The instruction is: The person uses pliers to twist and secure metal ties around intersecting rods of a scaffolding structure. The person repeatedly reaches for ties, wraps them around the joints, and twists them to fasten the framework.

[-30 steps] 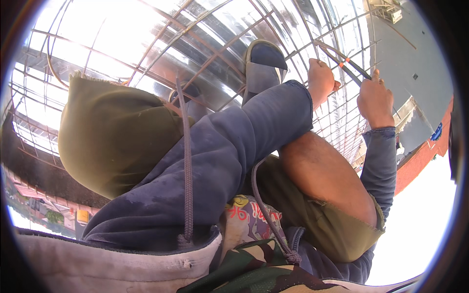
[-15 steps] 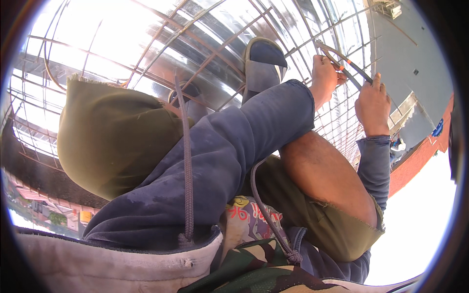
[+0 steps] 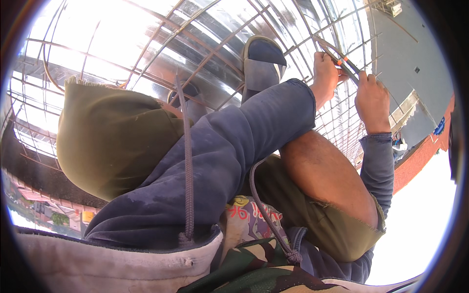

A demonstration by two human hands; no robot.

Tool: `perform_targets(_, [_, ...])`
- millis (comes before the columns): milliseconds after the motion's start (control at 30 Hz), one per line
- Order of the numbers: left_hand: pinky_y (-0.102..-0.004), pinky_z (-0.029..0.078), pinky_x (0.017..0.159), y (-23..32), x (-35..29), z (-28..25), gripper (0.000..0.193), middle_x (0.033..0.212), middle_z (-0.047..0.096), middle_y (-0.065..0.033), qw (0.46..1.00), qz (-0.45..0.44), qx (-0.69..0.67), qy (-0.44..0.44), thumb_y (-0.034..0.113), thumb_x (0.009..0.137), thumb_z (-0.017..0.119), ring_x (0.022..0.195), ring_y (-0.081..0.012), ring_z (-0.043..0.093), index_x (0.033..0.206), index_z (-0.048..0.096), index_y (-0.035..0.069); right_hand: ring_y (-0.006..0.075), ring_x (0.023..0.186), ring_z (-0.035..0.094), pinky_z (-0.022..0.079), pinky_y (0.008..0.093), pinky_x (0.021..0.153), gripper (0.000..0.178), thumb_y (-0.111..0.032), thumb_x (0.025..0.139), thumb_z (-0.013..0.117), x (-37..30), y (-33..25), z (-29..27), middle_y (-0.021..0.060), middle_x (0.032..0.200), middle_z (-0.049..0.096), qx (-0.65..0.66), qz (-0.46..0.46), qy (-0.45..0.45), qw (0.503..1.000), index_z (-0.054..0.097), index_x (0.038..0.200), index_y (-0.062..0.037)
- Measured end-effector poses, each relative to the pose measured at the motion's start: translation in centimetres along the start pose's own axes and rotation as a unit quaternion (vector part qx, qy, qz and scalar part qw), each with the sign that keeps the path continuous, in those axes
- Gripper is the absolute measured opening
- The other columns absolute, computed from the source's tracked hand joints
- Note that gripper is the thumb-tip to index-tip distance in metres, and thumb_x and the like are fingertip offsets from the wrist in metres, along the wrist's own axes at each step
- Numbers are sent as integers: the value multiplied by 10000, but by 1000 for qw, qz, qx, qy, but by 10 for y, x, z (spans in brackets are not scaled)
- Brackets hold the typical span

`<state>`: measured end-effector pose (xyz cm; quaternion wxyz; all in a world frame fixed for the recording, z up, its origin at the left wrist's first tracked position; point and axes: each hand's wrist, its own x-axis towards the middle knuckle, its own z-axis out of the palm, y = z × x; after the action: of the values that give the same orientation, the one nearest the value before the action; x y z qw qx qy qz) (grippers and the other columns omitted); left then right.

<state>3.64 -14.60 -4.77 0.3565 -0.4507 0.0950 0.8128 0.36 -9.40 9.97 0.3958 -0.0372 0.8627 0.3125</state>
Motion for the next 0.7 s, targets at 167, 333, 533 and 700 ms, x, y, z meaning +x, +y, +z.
perform_targets(167, [-438, 649, 772, 11, -1, -4, 423, 1013, 600, -123, 997, -60, -52, 3, 463, 1080, 432, 803, -264, 707, 1213, 446, 62, 493, 875, 717, 561, 588, 790, 229, -100, 982, 566, -2, 34, 32, 264, 953, 713, 199, -107, 39, 973, 549, 1184, 6])
perform_targets(333, [-412, 619, 770, 15, 20, 8, 474, 980, 594, -113, 992, -86, -70, -55, 499, 1085, 557, 814, -251, 685, 1254, 475, 63, 494, 951, 702, 529, 579, 830, 237, -85, 943, 562, 0, 18, -1, 296, 937, 720, 253, -40, -111, 960, 595, 1151, 24])
perform_targets(533, [-359, 470, 681, 0, 21, 32, 490, 909, 572, -84, 991, -91, -36, 95, 512, 1128, 499, 809, -199, 597, 1187, 474, 26, 412, 935, 737, 539, 549, 865, 366, -186, 924, 651, 3, 27, 10, 228, 994, 741, 348, 14, -158, 924, 614, 1260, -46])
perform_targets(700, [-406, 421, 593, 14, 21, 51, 573, 864, 548, -60, 975, -142, 40, 163, 579, 1121, 460, 724, -188, 536, 1300, 471, 35, 314, 886, 746, 564, 539, 883, 608, -270, 899, 761, -9, -13, 18, 112, 1116, 717, 2, -21, 190, 982, 529, 1452, -167])
